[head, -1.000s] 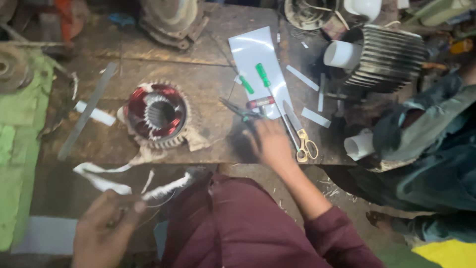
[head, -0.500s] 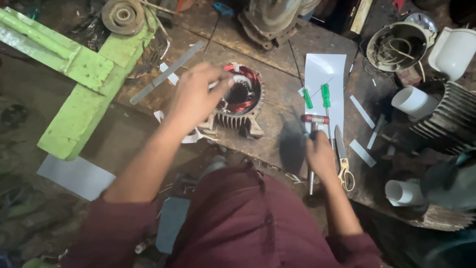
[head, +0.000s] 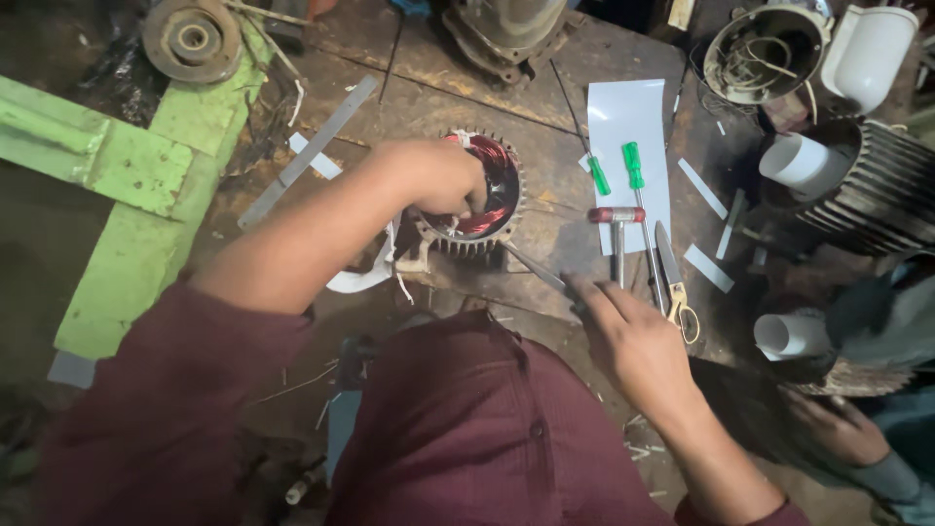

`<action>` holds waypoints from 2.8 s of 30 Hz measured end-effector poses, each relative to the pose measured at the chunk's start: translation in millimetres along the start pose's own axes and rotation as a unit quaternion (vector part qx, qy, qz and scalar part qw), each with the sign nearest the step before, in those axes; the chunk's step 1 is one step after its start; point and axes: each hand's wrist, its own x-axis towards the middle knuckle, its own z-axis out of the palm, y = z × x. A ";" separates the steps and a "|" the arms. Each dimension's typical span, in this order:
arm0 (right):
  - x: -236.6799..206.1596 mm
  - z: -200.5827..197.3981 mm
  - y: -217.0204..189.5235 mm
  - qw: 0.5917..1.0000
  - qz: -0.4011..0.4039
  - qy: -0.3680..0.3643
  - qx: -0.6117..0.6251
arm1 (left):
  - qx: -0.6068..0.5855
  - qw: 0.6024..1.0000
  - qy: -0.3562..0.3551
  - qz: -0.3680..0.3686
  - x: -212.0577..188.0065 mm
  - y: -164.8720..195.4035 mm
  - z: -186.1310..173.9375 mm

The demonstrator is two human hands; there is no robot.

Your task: The person lines the slots of an electric motor stator with strips of white insulating paper, pressing each strip into place by hand and trimming paper with scissors. They use a hammer and pliers on the stator, then fit the ribbed motor housing over the rewound stator at the end.

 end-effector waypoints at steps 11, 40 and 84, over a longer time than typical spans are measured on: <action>54.4 -52.8 -61.6 0.961 -0.091 -0.079 -0.250 | -0.002 0.991 -0.099 0.085 17.9 -25.9 5.3; 3.0 -18.5 -98.8 0.972 0.143 -0.027 0.183 | -0.361 0.925 0.054 0.104 -87.3 -32.5 32.7; 75.3 -47.4 -100.6 0.944 -0.041 -0.064 -0.321 | -0.030 0.995 -0.020 0.089 9.6 -36.9 8.3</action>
